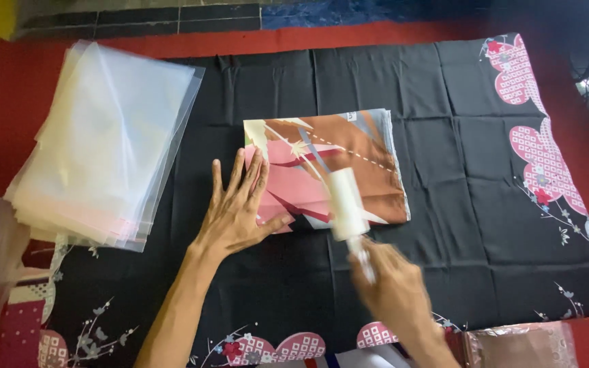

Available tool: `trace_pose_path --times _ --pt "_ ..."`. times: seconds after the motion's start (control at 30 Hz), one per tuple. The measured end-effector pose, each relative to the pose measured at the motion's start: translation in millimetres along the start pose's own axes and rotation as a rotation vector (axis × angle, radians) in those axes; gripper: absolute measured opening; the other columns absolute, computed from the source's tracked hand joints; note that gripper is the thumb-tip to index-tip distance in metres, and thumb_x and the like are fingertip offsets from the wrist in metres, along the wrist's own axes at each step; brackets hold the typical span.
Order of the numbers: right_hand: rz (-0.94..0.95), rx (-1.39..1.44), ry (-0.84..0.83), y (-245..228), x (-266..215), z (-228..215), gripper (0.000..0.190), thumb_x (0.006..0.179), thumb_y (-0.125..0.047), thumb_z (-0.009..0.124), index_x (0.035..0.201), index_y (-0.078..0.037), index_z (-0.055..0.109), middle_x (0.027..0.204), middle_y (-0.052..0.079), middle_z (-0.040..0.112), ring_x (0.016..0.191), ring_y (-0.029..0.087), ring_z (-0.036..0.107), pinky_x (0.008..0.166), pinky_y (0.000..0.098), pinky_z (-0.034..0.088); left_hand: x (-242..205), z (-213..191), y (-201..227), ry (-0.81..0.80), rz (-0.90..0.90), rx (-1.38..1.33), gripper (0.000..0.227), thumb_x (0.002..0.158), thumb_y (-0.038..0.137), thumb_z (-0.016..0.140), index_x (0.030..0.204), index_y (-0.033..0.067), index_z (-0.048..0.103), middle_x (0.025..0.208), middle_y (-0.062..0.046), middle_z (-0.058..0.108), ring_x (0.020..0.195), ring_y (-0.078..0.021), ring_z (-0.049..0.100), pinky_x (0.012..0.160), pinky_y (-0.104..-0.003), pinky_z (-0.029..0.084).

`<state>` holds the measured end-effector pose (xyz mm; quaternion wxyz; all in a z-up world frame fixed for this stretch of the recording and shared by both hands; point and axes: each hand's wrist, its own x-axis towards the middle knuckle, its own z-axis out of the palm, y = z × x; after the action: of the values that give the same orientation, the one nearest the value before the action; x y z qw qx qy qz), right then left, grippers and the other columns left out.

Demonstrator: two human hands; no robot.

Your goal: Cleaning a piece of fabric with a lint roller, folding it, and placing it into a plastic sleeve for packaging.

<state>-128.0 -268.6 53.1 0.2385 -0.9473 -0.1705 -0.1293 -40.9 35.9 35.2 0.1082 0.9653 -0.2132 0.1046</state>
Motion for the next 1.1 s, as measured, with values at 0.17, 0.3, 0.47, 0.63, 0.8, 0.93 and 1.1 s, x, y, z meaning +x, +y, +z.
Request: trace_pose_path --times 0.17,0.3,0.47,0.63,0.8,0.93,1.1 --pt "0.014 0.047 -0.139 2 1 14 0.03 0.094 -0.027 0.068 0.122 -0.017 0.066 0.088 0.004 0.068 0.063 0.032 0.064 0.052 0.0472 0.048 -3 7 1 -0.019 -0.042 0.116 0.112 0.091 0.082 0.04 0.165 0.0024 0.012 0.173 -0.018 0.011 0.16 -0.0375 0.008 0.122 -0.068 0.005" --pt "0.147 -0.032 -0.055 39 8 -11 0.027 0.095 -0.025 0.066 0.116 -0.009 0.07 0.096 0.011 0.074 0.086 0.033 0.069 0.079 0.0462 0.052 -2 2 4 -0.038 -0.059 0.082 0.112 0.092 0.082 0.041 0.166 0.0054 0.006 0.174 -0.016 0.004 0.16 -0.0362 0.004 0.123 -0.067 0.003" --pt "0.347 -0.088 -0.029 51 27 -48 0.028 0.1 -0.03 0.061 0.113 -0.007 0.071 0.098 0.016 0.075 0.074 0.034 0.07 0.075 0.0462 0.051 4 -6 -2 -0.089 -0.075 -0.05 0.104 0.094 0.078 0.032 0.164 0.0037 0.011 0.173 -0.018 0.009 0.159 -0.039 0.004 0.121 -0.067 0.001" --pt "0.162 -0.025 0.09 19 53 -19 0.028 0.098 -0.025 0.065 0.114 -0.004 0.071 0.104 0.017 0.075 0.089 0.037 0.07 0.079 0.0472 0.053 18 -13 -2 -0.131 -0.105 -0.088 0.095 0.099 0.072 0.028 0.163 0.0026 0.016 0.172 -0.017 0.012 0.158 -0.0402 -0.001 0.119 -0.069 0.001" --pt "-0.119 -0.096 -0.114 -7 68 43 0.036 0.083 -0.025 0.074 0.117 -0.019 0.066 0.079 0.012 0.067 0.064 0.041 0.072 0.054 0.0507 0.06 25 2 -4 -0.111 -0.112 0.035 0.108 0.087 0.076 0.052 0.161 0.0025 0.026 0.17 -0.019 0.022 0.156 -0.0456 0.014 0.12 -0.074 0.009" --pt "-0.027 -0.1 -0.104 22 71 41 0.027 0.087 -0.032 0.071 0.111 -0.022 0.067 0.083 0.008 0.071 0.068 0.035 0.075 0.056 0.0455 0.06 20 7 -7 -0.115 -0.117 0.03 0.107 0.089 0.078 0.049 0.161 0.0018 0.027 0.17 -0.019 0.024 0.157 -0.0448 0.016 0.12 -0.073 0.009" --pt "0.16 -0.235 -0.036 90 69 9 0.02 0.09 -0.032 0.068 0.104 -0.018 0.066 0.08 0.013 0.07 0.076 0.041 0.073 0.069 0.0513 0.058 23 5 -6 -0.116 -0.118 0.009 0.106 0.089 0.078 0.048 0.161 0.0031 0.029 0.17 -0.018 0.023 0.157 -0.0439 0.013 0.121 -0.073 0.005"
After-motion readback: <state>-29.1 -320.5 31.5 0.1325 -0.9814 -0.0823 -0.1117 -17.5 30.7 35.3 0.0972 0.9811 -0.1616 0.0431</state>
